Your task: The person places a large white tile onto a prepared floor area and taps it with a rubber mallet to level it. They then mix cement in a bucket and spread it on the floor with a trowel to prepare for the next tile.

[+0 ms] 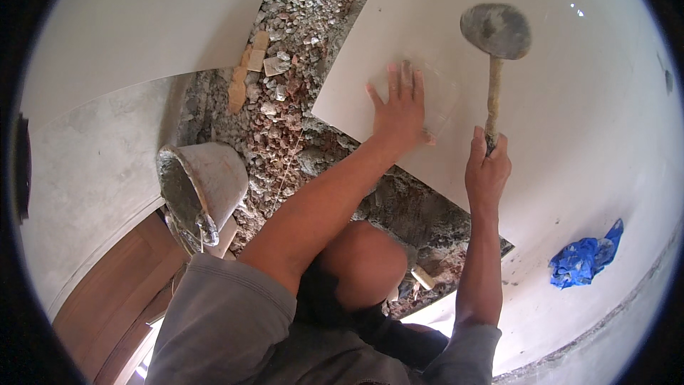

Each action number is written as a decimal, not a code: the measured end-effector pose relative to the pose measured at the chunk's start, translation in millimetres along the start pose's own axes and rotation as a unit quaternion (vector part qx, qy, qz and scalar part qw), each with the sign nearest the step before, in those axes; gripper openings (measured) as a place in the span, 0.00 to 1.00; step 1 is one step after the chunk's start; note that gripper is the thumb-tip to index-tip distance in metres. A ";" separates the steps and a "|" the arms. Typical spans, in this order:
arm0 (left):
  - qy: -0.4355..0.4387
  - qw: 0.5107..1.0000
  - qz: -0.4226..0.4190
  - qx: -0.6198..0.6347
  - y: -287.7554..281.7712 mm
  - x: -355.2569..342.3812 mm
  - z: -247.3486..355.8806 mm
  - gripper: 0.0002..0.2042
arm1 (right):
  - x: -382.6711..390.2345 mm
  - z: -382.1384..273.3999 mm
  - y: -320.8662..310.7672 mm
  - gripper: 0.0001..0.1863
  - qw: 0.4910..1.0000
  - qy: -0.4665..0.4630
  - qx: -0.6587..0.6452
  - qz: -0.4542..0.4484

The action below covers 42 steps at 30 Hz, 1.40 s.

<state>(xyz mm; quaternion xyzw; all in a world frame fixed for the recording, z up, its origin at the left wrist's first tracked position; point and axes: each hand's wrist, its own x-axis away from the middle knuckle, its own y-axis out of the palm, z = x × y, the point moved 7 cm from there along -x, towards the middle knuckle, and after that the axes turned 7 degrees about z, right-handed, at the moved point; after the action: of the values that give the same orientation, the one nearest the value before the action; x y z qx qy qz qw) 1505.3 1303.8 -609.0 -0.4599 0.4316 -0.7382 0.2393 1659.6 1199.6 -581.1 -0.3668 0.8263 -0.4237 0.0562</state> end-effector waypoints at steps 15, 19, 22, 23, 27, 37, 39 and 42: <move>-0.006 0.999 -0.033 -0.005 3.4 -1.0 1.1 0.59 | -7.9 -15.7 -14.5 0.19 0.998 -0.057 -0.007 0.020; -0.006 1.000 -0.029 0.000 3.8 -0.3 0.8 0.60 | 52.5 24.3 -31.1 0.16 0.999 -0.027 -0.015 0.025; -0.002 1.000 -0.019 -0.004 2.8 -0.6 2.0 0.60 | 85.8 55.9 -41.8 0.15 1.000 0.018 0.020 0.008; 0.001 1.000 -0.011 -0.011 1.6 -1.3 2.2 0.60 | 93.7 65.0 -49.5 0.15 0.998 0.043 -0.004 0.048; 0.004 1.000 -0.014 -0.009 3.3 -1.1 2.7 0.60 | 111.6 62.3 -44.9 0.16 0.998 -0.033 -0.044 0.010; 0.001 1.000 -0.007 -0.001 -0.9 -0.2 4.8 0.61 | 129.5 74.4 -41.3 0.18 0.998 0.032 0.028 -0.046; -0.005 1.000 -0.010 -0.005 0.5 0.6 3.1 0.61 | 135.0 80.9 -51.2 0.20 0.997 0.075 -0.019 0.008; -0.001 1.000 -0.017 0.011 6.9 -3.1 -0.9 0.61 | 139.6 79.6 -44.3 0.19 0.995 0.063 -0.057 -0.047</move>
<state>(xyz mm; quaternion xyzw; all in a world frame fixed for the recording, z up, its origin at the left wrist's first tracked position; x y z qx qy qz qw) 1505.7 1303.0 -616.6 -0.4650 0.4152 -0.7466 0.2324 1615.3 1039.4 -568.3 -0.3804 0.8329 -0.4003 -0.0369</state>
